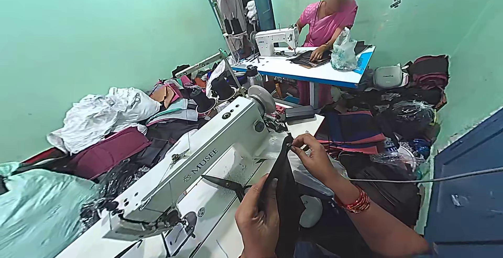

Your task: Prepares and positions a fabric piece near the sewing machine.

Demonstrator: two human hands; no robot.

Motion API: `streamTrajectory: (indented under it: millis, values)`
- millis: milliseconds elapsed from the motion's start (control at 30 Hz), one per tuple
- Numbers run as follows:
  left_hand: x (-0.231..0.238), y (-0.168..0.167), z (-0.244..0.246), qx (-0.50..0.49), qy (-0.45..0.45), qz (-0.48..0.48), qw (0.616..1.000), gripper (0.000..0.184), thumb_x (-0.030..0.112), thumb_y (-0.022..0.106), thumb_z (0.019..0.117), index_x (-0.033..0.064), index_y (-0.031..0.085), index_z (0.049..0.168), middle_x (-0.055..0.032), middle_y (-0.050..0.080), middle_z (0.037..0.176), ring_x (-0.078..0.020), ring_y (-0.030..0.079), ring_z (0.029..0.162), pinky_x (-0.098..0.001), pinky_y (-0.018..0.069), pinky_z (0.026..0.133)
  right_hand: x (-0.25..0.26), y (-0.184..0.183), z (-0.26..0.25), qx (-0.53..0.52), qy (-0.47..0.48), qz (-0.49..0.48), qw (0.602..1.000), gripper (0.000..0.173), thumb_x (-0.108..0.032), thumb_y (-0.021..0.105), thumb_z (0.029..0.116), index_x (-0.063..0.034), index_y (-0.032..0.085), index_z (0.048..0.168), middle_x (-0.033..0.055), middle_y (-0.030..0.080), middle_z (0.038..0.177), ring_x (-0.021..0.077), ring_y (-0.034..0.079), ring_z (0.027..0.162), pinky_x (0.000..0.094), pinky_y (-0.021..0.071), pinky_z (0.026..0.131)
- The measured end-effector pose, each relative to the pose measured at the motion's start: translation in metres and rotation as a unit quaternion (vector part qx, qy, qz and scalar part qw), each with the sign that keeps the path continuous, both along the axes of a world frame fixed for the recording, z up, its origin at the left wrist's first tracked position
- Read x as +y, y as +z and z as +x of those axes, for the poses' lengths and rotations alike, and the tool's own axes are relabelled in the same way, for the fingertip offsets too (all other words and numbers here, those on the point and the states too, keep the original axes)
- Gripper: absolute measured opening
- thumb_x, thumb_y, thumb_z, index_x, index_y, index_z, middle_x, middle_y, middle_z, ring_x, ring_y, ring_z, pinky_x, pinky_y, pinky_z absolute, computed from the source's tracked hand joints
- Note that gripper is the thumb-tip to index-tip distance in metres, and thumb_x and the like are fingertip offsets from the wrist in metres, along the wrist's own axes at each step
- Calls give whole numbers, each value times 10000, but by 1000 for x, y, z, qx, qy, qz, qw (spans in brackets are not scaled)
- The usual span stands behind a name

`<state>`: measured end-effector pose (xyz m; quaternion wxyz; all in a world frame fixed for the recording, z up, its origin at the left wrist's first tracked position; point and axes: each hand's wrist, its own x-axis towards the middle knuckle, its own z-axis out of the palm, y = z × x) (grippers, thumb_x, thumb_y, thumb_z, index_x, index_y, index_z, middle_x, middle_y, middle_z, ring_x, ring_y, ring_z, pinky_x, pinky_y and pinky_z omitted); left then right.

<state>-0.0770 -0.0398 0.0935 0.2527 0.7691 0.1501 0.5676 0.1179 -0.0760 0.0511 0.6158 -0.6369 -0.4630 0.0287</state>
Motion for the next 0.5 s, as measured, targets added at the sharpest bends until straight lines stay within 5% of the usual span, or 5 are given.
streamTrajectory:
  millis: [100,267,400,500]
  values:
    - [-1,0,-2,3,4,-9,1000,176,103,685,960,-41,725,1052,-2,768,975,62,694,938,-131,561,885,-2,0,3,29,18,-13,999,292,-172,644,970,6,659,1201,128,687,1118,118,670,942,235,553,805]
    - [-1,-1,-2,2,-8,-26,1000,159,106,700,947,-22,726,1037,28,768,968,69,693,932,-131,565,878,-2,-6,9,-25,15,-1,1000,196,-166,632,976,-29,742,1064,144,687,1079,150,653,948,239,539,820]
    - [1,5,-4,-14,-54,-128,990,102,50,691,928,8,726,1014,59,773,932,24,722,866,-178,612,821,-4,-8,13,-58,46,-16,997,253,-129,633,963,-21,727,1171,178,689,1176,259,658,1077,374,544,913]
    - [3,10,-8,-29,-72,-246,966,65,9,675,931,6,714,982,20,771,861,-25,735,792,-221,630,772,-4,-14,13,-80,62,-14,995,217,-99,646,938,-18,738,1117,162,710,1131,283,662,1080,440,533,932]
